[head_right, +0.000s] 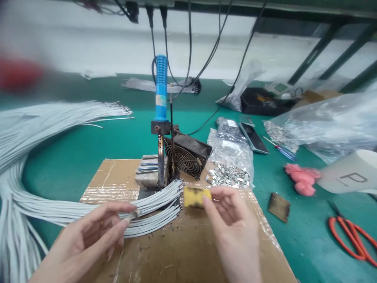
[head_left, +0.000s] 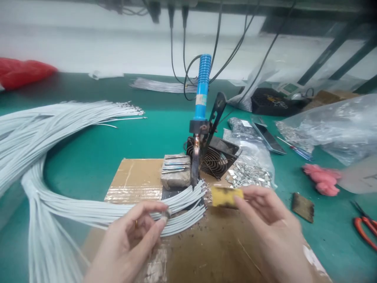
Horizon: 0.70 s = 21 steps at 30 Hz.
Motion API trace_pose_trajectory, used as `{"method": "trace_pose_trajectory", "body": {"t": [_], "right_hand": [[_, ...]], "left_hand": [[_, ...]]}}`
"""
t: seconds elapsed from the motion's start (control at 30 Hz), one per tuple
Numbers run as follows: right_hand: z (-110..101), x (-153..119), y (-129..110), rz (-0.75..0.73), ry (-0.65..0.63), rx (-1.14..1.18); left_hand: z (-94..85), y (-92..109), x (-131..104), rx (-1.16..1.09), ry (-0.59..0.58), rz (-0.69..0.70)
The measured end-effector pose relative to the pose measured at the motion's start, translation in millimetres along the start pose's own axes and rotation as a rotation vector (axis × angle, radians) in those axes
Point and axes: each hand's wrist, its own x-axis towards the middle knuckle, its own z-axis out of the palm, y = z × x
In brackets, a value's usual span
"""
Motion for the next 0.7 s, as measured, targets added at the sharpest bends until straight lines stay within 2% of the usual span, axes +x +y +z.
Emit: {"method": "trace_pose_trajectory", "body": {"t": [0.1, 0.2, 0.3, 0.43, 0.53, 0.7], "right_hand": [[41, -9, -4, -0.003, -0.156, 0.051], [58, -13, -6, -0.009, -0.207, 0.088], [59, -19, -6, -0.031, -0.244, 0.103], [53, -30, -1, -0.066, -0.265, 0.066], [51, -36, 3, -0.091, -0.248, 0.013], [55, -40, 5, -0.113, -0.156, -0.068]], "left_hand": [[9.4, 19, 14, 0.052, 0.002, 0.037], [20.5, 24, 24, 0.077, -0.052, 0.063], [28.6, 23, 28, 0.070, -0.052, 0.110], [32.8, 20, 22, 0.074, 0.033, 0.206], [33.4, 16, 17, 0.096, 0.085, 0.246], [37.1, 6, 25, 0.121, 0.088, 0.229]]}}
